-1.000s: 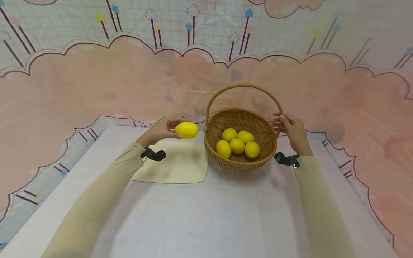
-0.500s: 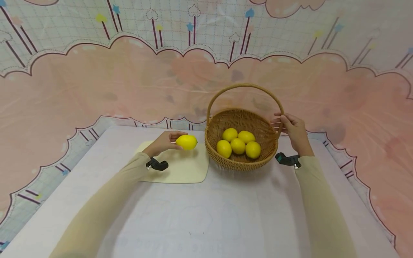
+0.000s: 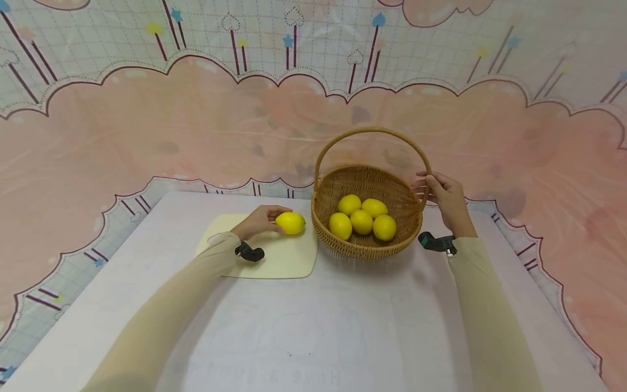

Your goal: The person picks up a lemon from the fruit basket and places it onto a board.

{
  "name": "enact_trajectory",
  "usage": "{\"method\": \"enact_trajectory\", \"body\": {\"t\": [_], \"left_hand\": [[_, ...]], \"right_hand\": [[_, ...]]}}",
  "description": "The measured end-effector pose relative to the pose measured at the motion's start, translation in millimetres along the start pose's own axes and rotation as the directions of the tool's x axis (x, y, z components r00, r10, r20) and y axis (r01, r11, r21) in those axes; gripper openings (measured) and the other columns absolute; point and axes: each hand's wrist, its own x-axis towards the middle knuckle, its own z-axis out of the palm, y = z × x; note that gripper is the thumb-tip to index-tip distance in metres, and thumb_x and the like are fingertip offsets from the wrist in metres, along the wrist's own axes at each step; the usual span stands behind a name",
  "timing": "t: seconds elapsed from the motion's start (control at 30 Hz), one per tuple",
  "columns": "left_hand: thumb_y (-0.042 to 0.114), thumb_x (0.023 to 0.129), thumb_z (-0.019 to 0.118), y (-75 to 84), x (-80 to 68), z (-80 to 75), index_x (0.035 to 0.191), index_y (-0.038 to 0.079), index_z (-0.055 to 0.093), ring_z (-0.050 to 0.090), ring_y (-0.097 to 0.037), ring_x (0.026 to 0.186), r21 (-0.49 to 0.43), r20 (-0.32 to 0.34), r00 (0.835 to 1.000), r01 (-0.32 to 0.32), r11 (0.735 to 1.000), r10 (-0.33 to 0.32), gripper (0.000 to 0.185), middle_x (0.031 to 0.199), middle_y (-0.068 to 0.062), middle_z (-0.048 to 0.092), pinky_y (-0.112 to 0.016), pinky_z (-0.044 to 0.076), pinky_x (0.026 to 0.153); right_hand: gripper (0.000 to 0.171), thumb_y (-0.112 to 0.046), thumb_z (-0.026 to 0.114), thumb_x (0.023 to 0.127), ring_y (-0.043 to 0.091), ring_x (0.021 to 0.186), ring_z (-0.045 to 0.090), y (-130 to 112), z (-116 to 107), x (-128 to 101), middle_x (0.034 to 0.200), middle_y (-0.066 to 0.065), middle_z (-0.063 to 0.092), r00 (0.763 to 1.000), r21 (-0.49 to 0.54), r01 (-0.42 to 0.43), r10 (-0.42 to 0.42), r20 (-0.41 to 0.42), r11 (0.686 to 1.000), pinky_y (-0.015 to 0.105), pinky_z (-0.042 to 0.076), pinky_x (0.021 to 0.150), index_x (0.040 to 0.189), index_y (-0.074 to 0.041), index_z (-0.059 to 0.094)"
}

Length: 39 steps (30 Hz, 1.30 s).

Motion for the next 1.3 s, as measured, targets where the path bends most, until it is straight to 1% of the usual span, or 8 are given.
{"method": "enact_trajectory", "body": {"t": [0.2,0.3,0.47,0.6,0.77,0.97,1.13,1.3], "left_hand": [[-0.001,0.078,0.071,2.2,3.5,1.4,0.134,0.000,0.049,0.049,-0.033,0.126,0.011,0.011,1.000,0.026,1.000,-0.026,0.060,0.137,-0.020,0.050,-0.041,0.041,0.107],[0.001,0.080,0.069,4.7,3.7,1.7,0.136,0.002,0.048,0.047,-0.033,0.127,0.012,0.030,0.998,0.050,0.999,-0.051,0.060,0.138,-0.020,0.049,-0.042,0.040,0.107],[0.001,0.083,0.066,5.8,3.8,2.3,0.139,0.002,0.044,0.045,-0.034,0.129,-0.013,0.067,0.995,0.076,0.997,-0.075,0.060,0.139,-0.021,0.047,-0.042,0.038,0.109],[0.002,0.083,0.067,5.2,4.4,1.9,0.139,0.004,0.044,0.042,-0.033,0.131,-0.003,0.063,0.995,0.075,0.997,-0.075,0.061,0.142,-0.019,0.045,-0.043,0.035,0.111],[0.001,0.081,0.068,5.5,5.4,0.8,0.138,0.003,0.045,0.039,-0.034,0.134,-0.007,0.060,0.997,0.053,0.999,-0.052,0.062,0.144,-0.018,0.043,-0.045,0.032,0.113],[0.001,0.080,0.069,5.0,8.0,1.1,0.137,0.002,0.046,0.041,-0.036,0.132,0.007,0.061,0.997,0.040,0.999,-0.040,0.062,0.143,-0.019,0.044,-0.045,0.033,0.112],[0.002,0.079,0.071,3.4,10.6,3.0,0.136,0.002,0.047,0.046,-0.035,0.126,0.014,0.054,0.998,0.033,0.999,-0.033,0.062,0.142,-0.019,0.045,-0.042,0.038,0.108],[0.002,0.078,0.073,4.5,10.9,4.2,0.135,0.003,0.049,0.051,-0.035,0.119,0.004,0.030,0.998,0.058,0.998,-0.058,0.062,0.140,-0.018,0.046,-0.041,0.042,0.105]], "right_hand": [[0.023,-0.021,0.049,0.096,0.006,0.085,0.069,0,0,0,0.089,-0.008,0.072,1.000,0.012,0.005,-0.005,0.004,1.000,0.016,0.055,0.072,0.111,-0.014,0.064],[0.023,-0.020,0.048,0.096,0.006,0.084,0.069,-1,0,0,0.089,-0.008,0.072,1.000,0.019,0.008,-0.008,0.006,1.000,0.016,0.056,0.072,0.111,-0.014,0.065],[0.022,-0.021,0.049,0.096,0.006,0.084,0.069,-1,0,0,0.089,-0.008,0.072,1.000,0.014,0.004,-0.004,0.000,1.000,0.016,0.055,0.072,0.110,-0.015,0.065],[0.022,-0.022,0.049,0.096,0.004,0.083,0.069,-2,1,1,0.088,-0.009,0.072,1.000,-0.004,-0.003,0.003,-0.007,1.000,0.015,0.055,0.072,0.110,-0.015,0.065],[0.023,-0.023,0.049,0.096,0.004,0.084,0.069,-2,1,0,0.088,-0.009,0.072,1.000,-0.003,-0.007,0.007,-0.006,1.000,0.016,0.056,0.072,0.110,-0.015,0.065],[0.023,-0.024,0.049,0.096,0.005,0.083,0.069,-2,1,-1,0.088,-0.009,0.072,1.000,0.008,-0.011,0.011,-0.006,1.000,0.016,0.056,0.071,0.110,-0.015,0.065],[0.023,-0.023,0.049,0.096,0.005,0.084,0.069,-1,1,-1,0.088,-0.008,0.072,1.000,0.018,-0.007,0.008,-0.006,1.000,0.016,0.056,0.071,0.110,-0.015,0.065],[0.023,-0.023,0.049,0.096,0.005,0.083,0.069,-1,1,-1,0.088,-0.008,0.072,1.000,0.016,-0.005,0.005,-0.009,1.000,0.017,0.056,0.072,0.110,-0.015,0.065]]}}
